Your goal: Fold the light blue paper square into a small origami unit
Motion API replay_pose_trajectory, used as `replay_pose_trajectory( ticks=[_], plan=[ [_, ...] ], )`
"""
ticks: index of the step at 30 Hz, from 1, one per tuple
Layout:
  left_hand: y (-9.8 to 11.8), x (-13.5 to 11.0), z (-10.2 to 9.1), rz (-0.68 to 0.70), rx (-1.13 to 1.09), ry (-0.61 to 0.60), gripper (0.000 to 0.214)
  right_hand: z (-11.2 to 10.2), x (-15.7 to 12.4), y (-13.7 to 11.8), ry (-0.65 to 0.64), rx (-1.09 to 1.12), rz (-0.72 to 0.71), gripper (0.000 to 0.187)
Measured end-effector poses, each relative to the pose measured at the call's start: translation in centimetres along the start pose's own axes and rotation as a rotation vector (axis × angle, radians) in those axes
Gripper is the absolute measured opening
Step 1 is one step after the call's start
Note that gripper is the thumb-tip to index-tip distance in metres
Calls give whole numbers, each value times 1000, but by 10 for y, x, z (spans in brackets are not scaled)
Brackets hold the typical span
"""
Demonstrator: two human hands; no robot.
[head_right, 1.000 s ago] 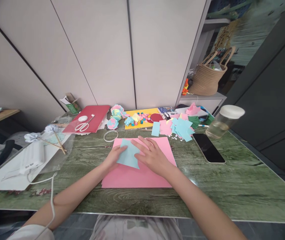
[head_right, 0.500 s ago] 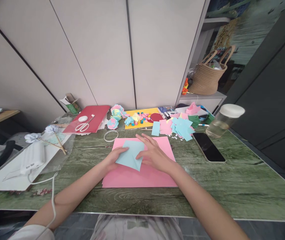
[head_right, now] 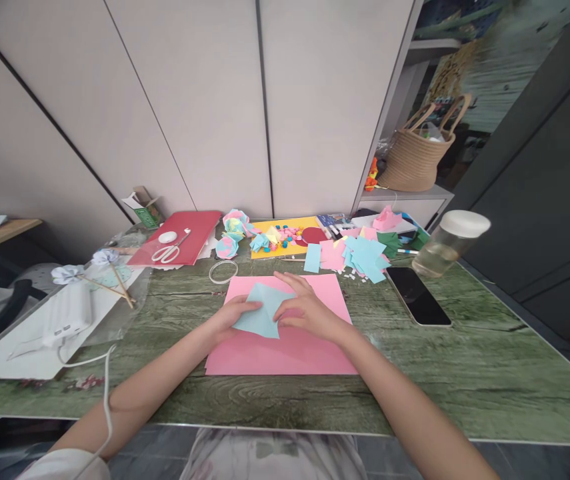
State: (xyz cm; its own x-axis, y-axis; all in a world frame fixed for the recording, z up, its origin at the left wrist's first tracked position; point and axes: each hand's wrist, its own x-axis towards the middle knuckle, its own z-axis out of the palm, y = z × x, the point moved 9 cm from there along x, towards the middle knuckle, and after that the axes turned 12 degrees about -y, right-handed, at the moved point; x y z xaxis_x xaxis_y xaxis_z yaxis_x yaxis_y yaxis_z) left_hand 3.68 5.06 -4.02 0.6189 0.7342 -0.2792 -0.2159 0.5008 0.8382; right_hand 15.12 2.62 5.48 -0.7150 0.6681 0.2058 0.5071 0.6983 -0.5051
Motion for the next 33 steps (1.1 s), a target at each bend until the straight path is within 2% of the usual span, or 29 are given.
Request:
replay_pose_trajectory(
  ticks=[7,13,23,28,33],
  plan=[
    [0,2,7,31,90,-112,42,4,3,20,50,274,124,12],
    [3,-1,23,72,222,-211,31,12,4,33,105,404,211,15],
    [-4,-5,42,1,195,-309,33,21,3,46,61,321,346,24],
    [1,-3,34,39,127,-254,29,20,2,50,71,308,355,24],
    [14,-3,18,148,262,-72,26,19,2,47,61,238,361,24]
  ],
)
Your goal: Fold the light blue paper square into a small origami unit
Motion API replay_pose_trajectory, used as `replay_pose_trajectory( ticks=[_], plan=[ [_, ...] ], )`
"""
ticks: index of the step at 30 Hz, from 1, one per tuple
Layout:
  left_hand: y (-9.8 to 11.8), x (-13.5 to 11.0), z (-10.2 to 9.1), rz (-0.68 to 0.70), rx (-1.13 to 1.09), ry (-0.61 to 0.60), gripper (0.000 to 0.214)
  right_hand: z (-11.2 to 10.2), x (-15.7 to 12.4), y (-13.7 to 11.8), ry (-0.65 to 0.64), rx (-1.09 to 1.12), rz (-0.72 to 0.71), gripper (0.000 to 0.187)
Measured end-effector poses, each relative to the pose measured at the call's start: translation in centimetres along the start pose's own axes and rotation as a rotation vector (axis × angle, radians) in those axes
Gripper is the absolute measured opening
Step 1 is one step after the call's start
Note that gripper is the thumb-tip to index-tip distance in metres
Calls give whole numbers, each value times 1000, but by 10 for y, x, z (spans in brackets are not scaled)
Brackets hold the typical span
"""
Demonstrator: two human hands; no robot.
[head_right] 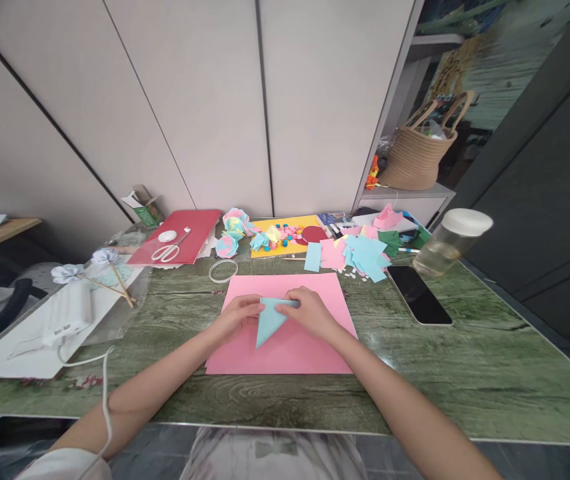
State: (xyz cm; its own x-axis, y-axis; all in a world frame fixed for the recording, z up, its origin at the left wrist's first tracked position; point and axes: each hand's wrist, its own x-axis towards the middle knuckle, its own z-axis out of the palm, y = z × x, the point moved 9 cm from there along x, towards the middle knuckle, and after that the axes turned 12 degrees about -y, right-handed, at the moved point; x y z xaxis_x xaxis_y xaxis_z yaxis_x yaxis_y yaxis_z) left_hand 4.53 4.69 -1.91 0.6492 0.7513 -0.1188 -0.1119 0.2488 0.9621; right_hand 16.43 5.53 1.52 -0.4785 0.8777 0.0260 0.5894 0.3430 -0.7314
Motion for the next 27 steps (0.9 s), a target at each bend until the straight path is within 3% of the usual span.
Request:
replay_pose_trajectory(
  ticks=[7,18,22,27],
  plan=[
    [9,-1,-11,78,353,150,34,2,-2,-14,6,-115,-58,27],
    [7,-2,-15,65,273,199,39,-1,-3,-17,19,-156,-45,26],
    [8,-3,-14,60,246,207,39,-5,-5,-12,64,-55,-9,16],
    [8,-2,-12,67,246,189,37,-2,-4,-7,26,85,-5,21]
  ],
)
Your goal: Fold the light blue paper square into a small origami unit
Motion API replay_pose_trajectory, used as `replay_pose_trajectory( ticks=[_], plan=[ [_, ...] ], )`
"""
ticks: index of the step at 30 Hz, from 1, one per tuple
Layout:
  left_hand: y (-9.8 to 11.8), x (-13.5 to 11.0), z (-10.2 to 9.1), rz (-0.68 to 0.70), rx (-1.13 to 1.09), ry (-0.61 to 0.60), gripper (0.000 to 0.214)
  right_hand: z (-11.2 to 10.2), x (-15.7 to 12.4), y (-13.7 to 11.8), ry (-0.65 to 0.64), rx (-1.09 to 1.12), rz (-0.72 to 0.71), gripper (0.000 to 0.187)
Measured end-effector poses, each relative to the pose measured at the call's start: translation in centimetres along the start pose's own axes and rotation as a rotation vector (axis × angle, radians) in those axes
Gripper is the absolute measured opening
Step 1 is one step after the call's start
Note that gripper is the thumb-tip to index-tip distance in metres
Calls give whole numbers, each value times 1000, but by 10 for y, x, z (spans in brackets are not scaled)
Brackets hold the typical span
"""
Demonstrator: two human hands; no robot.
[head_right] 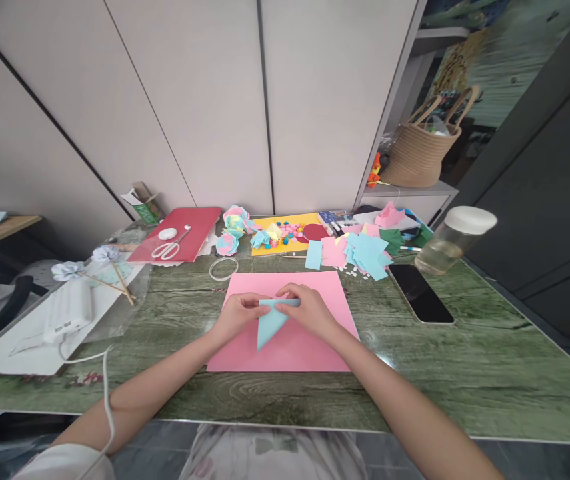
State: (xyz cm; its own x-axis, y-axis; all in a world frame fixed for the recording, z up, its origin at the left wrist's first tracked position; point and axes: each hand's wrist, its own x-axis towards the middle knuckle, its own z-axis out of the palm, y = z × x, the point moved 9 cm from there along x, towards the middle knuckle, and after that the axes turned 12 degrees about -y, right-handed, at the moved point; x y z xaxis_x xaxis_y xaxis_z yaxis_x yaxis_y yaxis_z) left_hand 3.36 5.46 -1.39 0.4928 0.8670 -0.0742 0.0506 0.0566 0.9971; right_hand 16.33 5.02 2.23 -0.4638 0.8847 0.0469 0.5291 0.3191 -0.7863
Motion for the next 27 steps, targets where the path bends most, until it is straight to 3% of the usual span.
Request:
replay_pose_trajectory(
  ticks=[14,27],
  plan=[
    [-13,4,-1,-9,-19,-21,34,2,4,10,-44,-19,12,14],
    [-12,4,-1,35,-68,-12,33,-4,3,7,40,-51,-7,15]
  ],
)
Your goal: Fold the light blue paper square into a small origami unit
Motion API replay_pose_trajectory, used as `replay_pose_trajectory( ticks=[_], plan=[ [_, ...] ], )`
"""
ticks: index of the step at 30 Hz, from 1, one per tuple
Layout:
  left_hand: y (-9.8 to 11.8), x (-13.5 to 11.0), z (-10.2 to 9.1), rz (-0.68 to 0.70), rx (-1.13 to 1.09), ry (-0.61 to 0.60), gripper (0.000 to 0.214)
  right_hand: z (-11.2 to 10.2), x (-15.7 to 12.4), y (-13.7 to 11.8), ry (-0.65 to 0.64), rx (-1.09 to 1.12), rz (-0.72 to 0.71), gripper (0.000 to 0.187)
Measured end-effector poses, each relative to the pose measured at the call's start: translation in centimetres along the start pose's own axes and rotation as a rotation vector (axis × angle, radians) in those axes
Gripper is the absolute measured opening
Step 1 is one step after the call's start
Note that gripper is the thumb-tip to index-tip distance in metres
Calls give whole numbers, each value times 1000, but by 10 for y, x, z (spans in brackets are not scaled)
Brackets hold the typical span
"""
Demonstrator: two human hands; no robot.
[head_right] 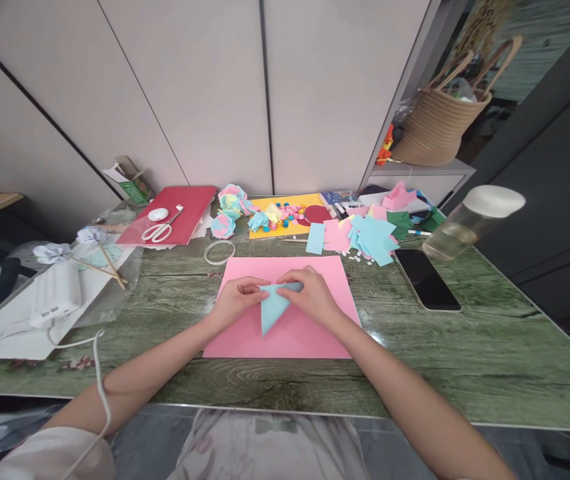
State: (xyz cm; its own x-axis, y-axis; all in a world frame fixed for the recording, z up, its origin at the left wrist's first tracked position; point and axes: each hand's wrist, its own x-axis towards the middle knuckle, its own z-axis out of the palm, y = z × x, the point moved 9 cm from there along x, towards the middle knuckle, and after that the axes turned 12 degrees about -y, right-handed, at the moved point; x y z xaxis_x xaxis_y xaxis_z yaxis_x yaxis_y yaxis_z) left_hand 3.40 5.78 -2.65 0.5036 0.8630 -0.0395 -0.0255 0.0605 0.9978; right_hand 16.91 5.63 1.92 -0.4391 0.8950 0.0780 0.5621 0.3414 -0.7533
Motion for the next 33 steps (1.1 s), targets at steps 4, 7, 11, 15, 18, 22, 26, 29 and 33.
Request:
replay_pose_trajectory(
  ticks=[4,7,11,15,18,22,26,29,33],
  plan=[
    [4,-1,1,4,3,12,33,-2,-1,-4,21,-13,1,13],
    [5,-2,0,-3,-7,20,34,-2,-1,-4,25,7,11,13],
    [1,0,-2,-17,18,39,35,2,2,3,27,46,13,14],
    [-9,5,-5,-65,13,56,33,13,14,20,-84,145,63,13],
    [-15,12,-9,-148,3,34,30,18,27,29,-190,196,76,16],
    [-10,23,-18,-181,164,-54,27,15,42,40,-223,154,98,17],
    [11,21,-28,-17,622,-48,20,12,50,52,-169,21,132,17],
    [23,9,-8,172,983,-160,27,14,51,51,-171,-53,103,15],
    [14,-1,24,267,1209,-413,38,16,53,47,-185,-130,73,10]
  ],
)
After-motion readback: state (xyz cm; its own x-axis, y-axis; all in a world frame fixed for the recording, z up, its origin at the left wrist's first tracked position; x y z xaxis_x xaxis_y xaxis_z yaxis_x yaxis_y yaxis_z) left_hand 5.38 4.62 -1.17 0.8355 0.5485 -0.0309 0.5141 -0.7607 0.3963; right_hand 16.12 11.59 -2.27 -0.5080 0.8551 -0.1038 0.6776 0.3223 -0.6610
